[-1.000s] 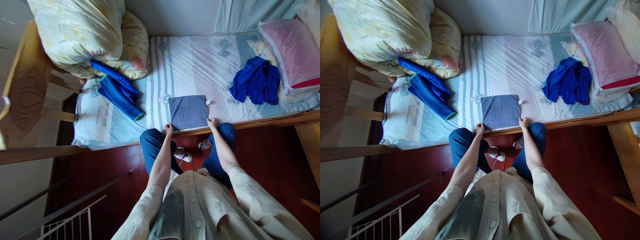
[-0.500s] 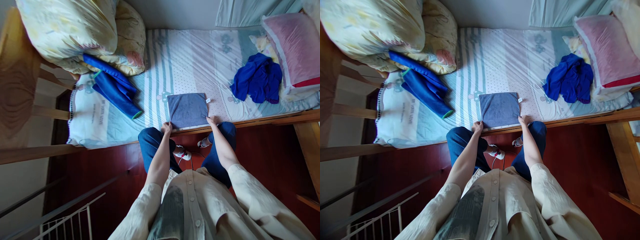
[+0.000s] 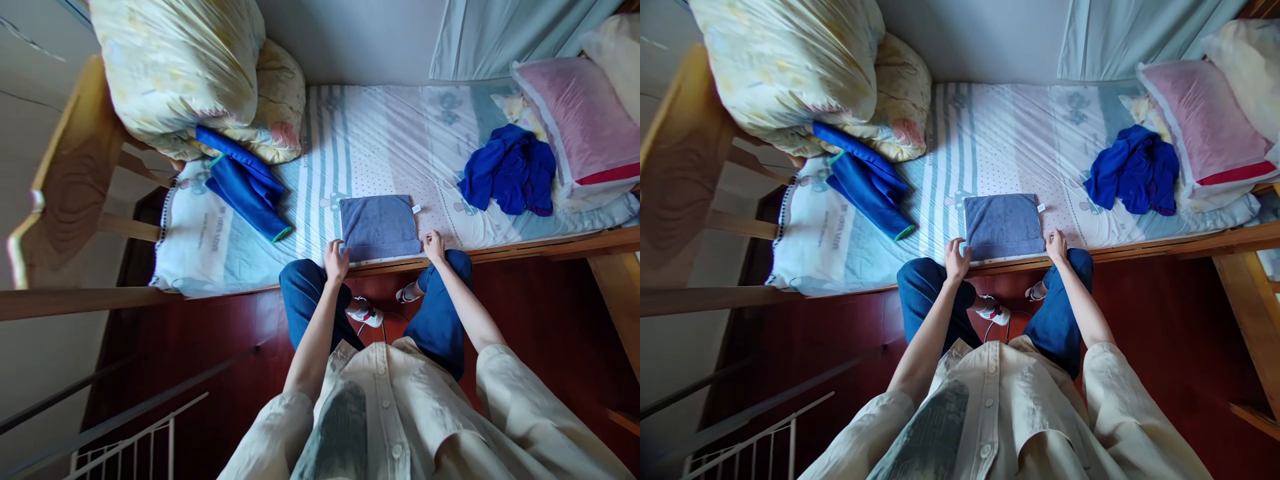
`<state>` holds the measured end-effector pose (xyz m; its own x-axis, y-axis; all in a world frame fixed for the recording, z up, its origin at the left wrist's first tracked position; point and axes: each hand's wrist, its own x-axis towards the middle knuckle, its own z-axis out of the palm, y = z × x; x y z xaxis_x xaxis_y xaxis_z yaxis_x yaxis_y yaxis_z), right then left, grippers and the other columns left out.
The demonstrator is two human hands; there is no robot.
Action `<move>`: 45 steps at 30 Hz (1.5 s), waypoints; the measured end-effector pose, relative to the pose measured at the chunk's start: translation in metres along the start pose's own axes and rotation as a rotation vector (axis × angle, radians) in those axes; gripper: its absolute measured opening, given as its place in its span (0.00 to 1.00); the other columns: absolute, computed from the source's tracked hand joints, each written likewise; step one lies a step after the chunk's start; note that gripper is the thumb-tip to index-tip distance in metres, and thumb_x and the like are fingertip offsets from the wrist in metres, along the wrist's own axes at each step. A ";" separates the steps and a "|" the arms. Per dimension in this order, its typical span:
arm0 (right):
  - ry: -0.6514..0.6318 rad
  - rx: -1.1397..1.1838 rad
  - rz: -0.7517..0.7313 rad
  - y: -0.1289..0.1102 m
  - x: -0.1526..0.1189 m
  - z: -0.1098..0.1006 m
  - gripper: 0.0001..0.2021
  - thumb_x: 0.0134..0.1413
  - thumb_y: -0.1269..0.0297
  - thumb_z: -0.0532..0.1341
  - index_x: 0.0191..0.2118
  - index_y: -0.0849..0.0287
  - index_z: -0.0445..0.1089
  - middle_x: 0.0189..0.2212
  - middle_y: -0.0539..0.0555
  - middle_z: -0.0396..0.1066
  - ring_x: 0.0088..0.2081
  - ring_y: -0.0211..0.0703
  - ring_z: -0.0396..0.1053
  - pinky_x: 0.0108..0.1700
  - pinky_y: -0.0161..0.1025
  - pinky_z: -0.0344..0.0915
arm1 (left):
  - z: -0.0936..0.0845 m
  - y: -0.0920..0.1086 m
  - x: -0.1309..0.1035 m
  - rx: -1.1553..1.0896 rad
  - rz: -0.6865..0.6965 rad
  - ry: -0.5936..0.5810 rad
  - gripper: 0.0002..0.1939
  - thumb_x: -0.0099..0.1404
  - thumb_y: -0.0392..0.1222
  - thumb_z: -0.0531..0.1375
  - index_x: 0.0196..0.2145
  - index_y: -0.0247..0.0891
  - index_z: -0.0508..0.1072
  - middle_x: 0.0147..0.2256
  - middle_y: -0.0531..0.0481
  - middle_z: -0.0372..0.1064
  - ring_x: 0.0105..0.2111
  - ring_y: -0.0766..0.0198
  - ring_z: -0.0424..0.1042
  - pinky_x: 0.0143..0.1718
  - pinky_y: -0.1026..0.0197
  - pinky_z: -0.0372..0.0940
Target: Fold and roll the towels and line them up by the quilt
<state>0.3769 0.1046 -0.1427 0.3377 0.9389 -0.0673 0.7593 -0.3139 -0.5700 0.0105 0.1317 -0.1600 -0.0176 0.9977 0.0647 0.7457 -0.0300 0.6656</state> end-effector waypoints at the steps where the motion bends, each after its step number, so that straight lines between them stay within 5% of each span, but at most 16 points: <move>1: -0.005 0.004 -0.097 -0.002 -0.005 0.000 0.14 0.68 0.66 0.57 0.52 0.62 0.75 0.49 0.65 0.78 0.52 0.54 0.75 0.59 0.47 0.69 | -0.002 0.000 -0.003 0.017 0.081 -0.073 0.15 0.69 0.41 0.61 0.53 0.39 0.73 0.58 0.37 0.70 0.62 0.48 0.68 0.65 0.47 0.63; 6: -0.198 -0.012 -0.370 -0.019 -0.026 0.006 0.20 0.67 0.65 0.61 0.62 0.58 0.73 0.60 0.62 0.74 0.63 0.53 0.70 0.68 0.51 0.65 | 0.001 -0.012 -0.013 0.091 0.188 -0.263 0.29 0.67 0.40 0.63 0.64 0.35 0.67 0.68 0.34 0.62 0.71 0.44 0.57 0.71 0.42 0.57; 15: -0.411 -0.147 -0.262 -0.017 -0.023 0.021 0.30 0.61 0.71 0.67 0.68 0.55 0.68 0.66 0.62 0.69 0.67 0.55 0.67 0.71 0.54 0.64 | 0.027 -0.039 -0.013 0.097 0.125 -0.405 0.42 0.57 0.28 0.57 0.71 0.31 0.61 0.69 0.36 0.61 0.72 0.48 0.57 0.73 0.46 0.57; 22: -0.411 -0.196 -0.141 -0.025 -0.020 0.024 0.31 0.60 0.73 0.67 0.68 0.51 0.69 0.65 0.58 0.71 0.65 0.55 0.70 0.70 0.52 0.66 | 0.027 -0.017 -0.006 0.305 0.049 -0.454 0.35 0.61 0.29 0.58 0.66 0.31 0.67 0.68 0.33 0.63 0.69 0.44 0.63 0.66 0.46 0.65; 27: -0.376 -0.178 -0.098 -0.028 -0.023 0.018 0.25 0.66 0.76 0.57 0.64 0.53 0.73 0.62 0.55 0.74 0.64 0.48 0.72 0.69 0.46 0.66 | 0.022 0.005 0.000 0.426 0.026 -0.470 0.25 0.64 0.27 0.54 0.58 0.32 0.72 0.62 0.32 0.69 0.57 0.46 0.74 0.56 0.50 0.71; 37: -0.354 -0.198 -0.128 -0.030 -0.038 0.001 0.20 0.65 0.74 0.59 0.57 0.54 0.78 0.51 0.59 0.81 0.56 0.54 0.78 0.64 0.49 0.70 | -0.004 0.004 -0.014 0.294 -0.020 -0.425 0.16 0.65 0.32 0.56 0.47 0.36 0.79 0.39 0.37 0.79 0.46 0.47 0.78 0.49 0.52 0.71; 45: -0.321 -0.023 -0.075 -0.029 -0.051 -0.002 0.14 0.61 0.73 0.62 0.50 0.56 0.79 0.49 0.56 0.82 0.53 0.49 0.78 0.61 0.45 0.71 | -0.024 0.002 -0.027 0.125 -0.075 -0.342 0.21 0.60 0.27 0.56 0.47 0.38 0.81 0.45 0.41 0.81 0.50 0.51 0.79 0.58 0.53 0.70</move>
<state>0.3386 0.0651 -0.1213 0.0906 0.9549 -0.2826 0.7889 -0.2420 -0.5649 -0.0033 0.1034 -0.1423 0.1323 0.9600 -0.2468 0.8268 0.0304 0.5616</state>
